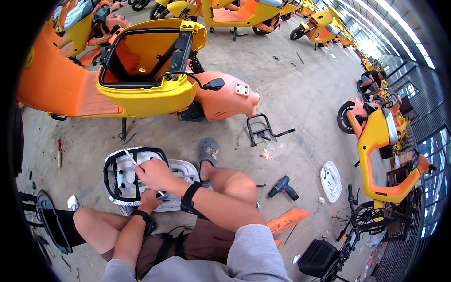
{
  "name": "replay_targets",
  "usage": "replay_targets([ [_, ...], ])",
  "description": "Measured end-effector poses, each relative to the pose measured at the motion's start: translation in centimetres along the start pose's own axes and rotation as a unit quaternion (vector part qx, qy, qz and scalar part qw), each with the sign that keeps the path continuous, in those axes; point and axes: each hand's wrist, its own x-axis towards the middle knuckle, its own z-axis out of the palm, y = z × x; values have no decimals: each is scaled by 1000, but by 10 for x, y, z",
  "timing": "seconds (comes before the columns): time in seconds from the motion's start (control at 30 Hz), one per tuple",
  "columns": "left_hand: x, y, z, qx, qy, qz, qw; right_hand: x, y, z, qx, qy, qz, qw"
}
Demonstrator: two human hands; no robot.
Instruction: The person attaches components to a white plastic assembly, using a tool to tighten metal pins and handling small fasteners with their fingers.
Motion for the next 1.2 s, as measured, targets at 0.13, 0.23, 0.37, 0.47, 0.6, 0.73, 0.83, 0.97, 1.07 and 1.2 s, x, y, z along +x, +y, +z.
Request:
replay_targets([
  [0.13,-1,0,3,1,-6,-15,1000,-6,-1,14,80,65,85,991],
  [0.23,-3,1,-2,-19,-19,-7,1000,-13,-1,21,201,125,133,962],
  [0.37,0,-6,14,11,41,11,999,-6,4,31,181,158,79,968],
  [0.47,-9,3,-33,-31,82,77,993,-5,5,21,135,139,106,975],
  [0.6,-10,-1,-115,-83,0,181,980,-2,3,10,84,110,101,985],
  [0.73,-55,1,-206,-127,-132,156,971,2,2,4,31,118,82,989],
  [0.83,-74,10,-235,-460,-195,118,858,1,5,1,80,124,90,985],
  [0.97,-94,20,-237,-531,-113,179,820,-1,9,11,193,127,89,969],
  [1.07,-105,34,-239,-426,-67,162,888,-2,-1,8,211,103,119,965],
  [1.2,-108,37,-234,-379,13,159,911,8,22,28,204,65,78,974],
])
